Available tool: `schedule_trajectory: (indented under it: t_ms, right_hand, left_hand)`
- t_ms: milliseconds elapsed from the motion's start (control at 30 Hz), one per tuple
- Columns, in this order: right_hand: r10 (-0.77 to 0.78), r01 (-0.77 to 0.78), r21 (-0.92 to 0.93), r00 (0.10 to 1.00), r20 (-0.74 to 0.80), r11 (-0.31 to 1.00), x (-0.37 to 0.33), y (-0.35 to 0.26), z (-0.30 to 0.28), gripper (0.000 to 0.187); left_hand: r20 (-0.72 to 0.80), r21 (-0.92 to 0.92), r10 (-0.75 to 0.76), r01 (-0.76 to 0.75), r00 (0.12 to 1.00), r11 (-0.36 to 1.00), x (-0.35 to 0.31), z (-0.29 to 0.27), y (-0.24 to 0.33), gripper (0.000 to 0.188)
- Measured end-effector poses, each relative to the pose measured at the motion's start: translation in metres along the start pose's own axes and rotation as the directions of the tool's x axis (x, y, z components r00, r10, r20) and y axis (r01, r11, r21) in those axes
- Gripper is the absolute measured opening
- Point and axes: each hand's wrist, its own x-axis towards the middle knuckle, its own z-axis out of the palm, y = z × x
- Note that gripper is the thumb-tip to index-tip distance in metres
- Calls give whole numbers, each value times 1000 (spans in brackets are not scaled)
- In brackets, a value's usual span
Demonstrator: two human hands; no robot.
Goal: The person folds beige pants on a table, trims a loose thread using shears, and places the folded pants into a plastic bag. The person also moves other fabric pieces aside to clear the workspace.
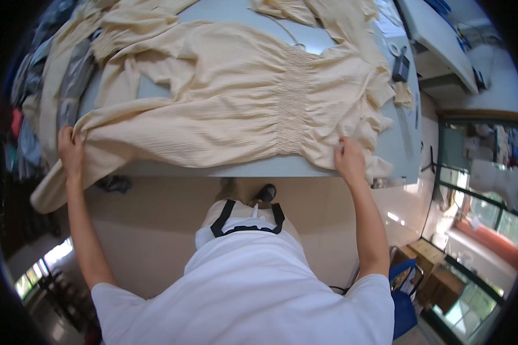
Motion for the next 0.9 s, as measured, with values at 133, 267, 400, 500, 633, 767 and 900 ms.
schedule_trajectory:
  t_ms: [133, 267, 400, 500, 633, 767, 900]
  right_hand:
    - [-17, 14, -10, 915, -402, 1000, 41, 39, -14, 41]
    - [170, -258, -117, 855, -490, 959, 100, 59, -28, 68]
    - [506, -521, 44, 801, -319, 852, 137, 49, -32, 85]
    - [589, -584, 89, 786, -190, 807, 147, 42, -22, 86]
    - [498, -532, 427, 844, 199, 731, 153, 63, -32, 72]
    - [196, -439, 891, 889, 413, 115, 138, 84, -56, 56]
    - [81, -306, 951, 948, 309, -44, 108, 54, -81, 46]
  left_hand:
    - [94, -222, 21, 0, 995, 975, 0, 117, 53, 22]
    - [373, -185, 5, 69, 928, 980, 7, 185, 195, 27]
    - [581, -575, -128, 517, 804, 634, 15, 208, 199, 28]
    - [593, -713, -166, 610, 788, 345, 36, 161, 201, 23]
    - [662, -625, -172, 665, 729, 409, 41, 131, 161, 17]
    - [520, -744, -292, 594, 803, 306, 52, 107, 179, 25]
    - [573, -727, -109, 565, 813, 391, 54, 85, 141, 32]
